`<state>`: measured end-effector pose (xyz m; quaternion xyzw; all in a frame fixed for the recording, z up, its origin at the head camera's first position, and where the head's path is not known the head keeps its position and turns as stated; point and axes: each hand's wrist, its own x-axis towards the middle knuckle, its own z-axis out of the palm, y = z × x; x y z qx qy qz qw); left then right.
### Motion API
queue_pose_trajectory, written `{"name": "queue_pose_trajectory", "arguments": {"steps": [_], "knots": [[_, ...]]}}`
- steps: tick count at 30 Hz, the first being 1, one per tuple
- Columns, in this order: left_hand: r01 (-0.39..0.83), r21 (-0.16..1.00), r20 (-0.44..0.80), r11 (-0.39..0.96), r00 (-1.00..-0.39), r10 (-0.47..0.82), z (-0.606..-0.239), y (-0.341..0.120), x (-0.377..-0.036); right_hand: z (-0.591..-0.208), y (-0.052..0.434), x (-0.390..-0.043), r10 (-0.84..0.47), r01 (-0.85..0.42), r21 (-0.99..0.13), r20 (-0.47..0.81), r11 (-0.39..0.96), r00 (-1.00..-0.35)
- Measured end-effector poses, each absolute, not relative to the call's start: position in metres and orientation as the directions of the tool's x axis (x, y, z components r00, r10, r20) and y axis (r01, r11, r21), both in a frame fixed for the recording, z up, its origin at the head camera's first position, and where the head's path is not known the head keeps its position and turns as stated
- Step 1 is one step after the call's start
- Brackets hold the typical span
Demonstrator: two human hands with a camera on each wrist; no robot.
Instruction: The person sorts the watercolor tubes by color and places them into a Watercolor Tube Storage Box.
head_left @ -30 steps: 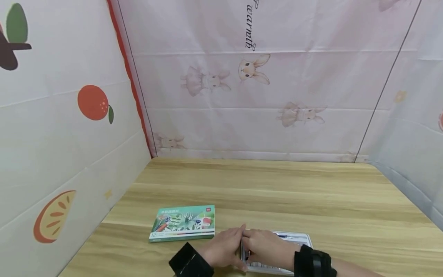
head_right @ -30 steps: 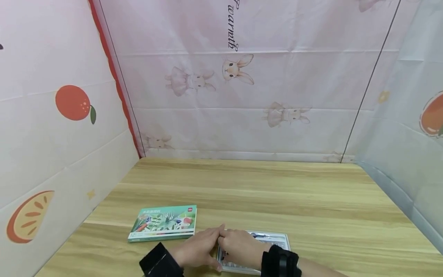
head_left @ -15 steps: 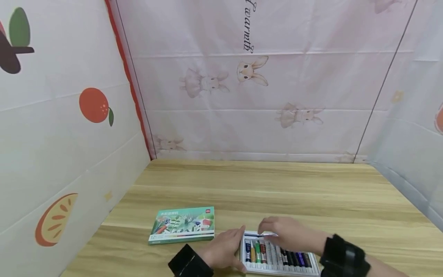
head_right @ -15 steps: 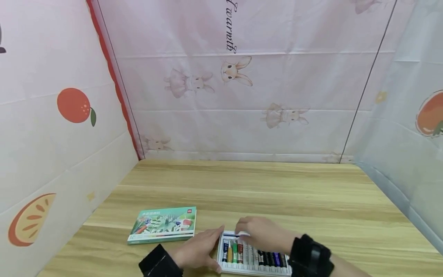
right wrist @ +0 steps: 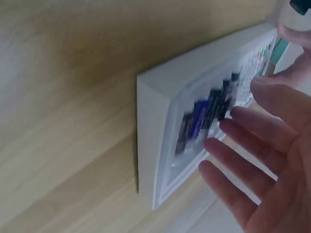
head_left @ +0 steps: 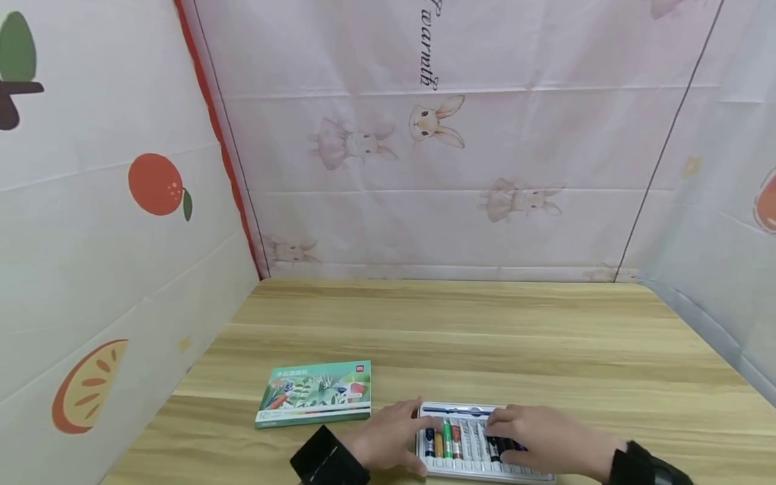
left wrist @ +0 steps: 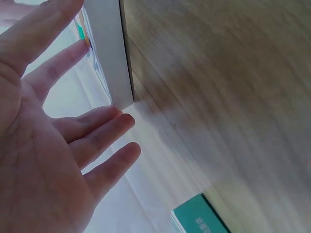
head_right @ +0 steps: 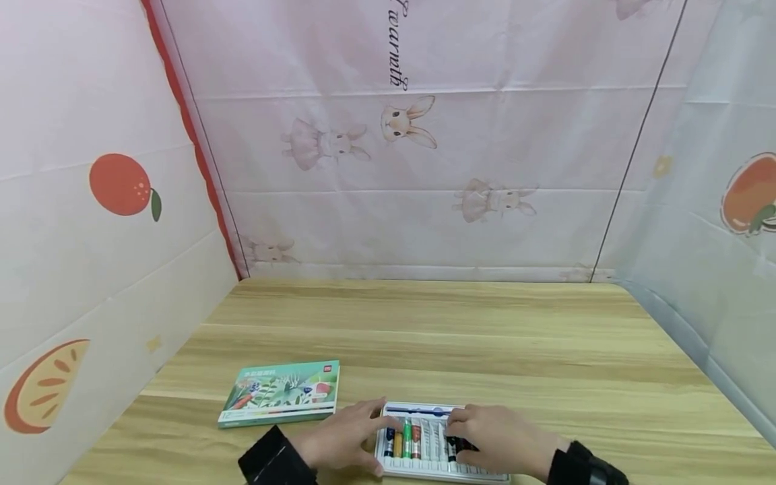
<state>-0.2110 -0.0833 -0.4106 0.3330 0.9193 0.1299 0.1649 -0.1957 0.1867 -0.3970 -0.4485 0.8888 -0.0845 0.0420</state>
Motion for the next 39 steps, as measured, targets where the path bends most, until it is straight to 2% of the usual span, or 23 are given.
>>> {"name": "queue_pose_trajectory", "arguments": {"steps": [9,12,15,18,20,24,28,33,39], "knots": [[0.578,0.371,-0.199,0.727,-0.715,0.670,-0.410,-0.085,-0.214,-0.401,0.189,-0.195,-0.804,-0.797,-0.145,0.023,0.586,-0.595],[0.608,0.373,-0.164,0.701,-0.700,0.695,-0.411,-0.093,-0.214,-0.402,0.198,-0.193,-0.789,-0.785,-0.145,0.038,0.602,-0.613],[0.638,0.393,-0.110,0.662,-0.683,0.723,-0.412,-0.108,-0.218,-0.403,0.209,-0.187,-0.749,-0.740,-0.173,0.025,0.649,-0.662],[0.617,0.430,-0.071,0.659,-0.704,0.706,-0.411,-0.129,-0.226,-0.405,0.218,-0.183,-0.714,-0.696,-0.220,-0.004,0.683,-0.700],[0.607,0.410,-0.041,0.680,-0.733,0.679,-0.411,-0.147,-0.234,-0.406,0.221,-0.182,-0.706,-0.680,-0.250,-0.021,0.689,-0.708],[0.524,0.371,-0.041,0.767,-0.816,0.577,-0.416,-0.187,-0.252,-0.408,0.221,-0.179,-0.734,-0.712,-0.247,0.004,0.658,-0.679],[0.379,0.374,-0.125,0.846,-0.884,0.451,-0.423,-0.220,-0.258,-0.408,0.216,-0.176,-0.756,-0.737,-0.250,0.028,0.629,-0.654],[0.323,0.407,-0.137,0.855,-0.903,0.406,-0.426,-0.238,-0.259,-0.408,0.214,-0.174,-0.739,-0.720,-0.255,0.027,0.646,-0.673],[0.291,0.388,-0.128,0.874,-0.923,0.364,-0.421,-0.242,-0.259,-0.411,0.219,-0.176,-0.710,-0.676,-0.289,-0.020,0.678,-0.704]]}}
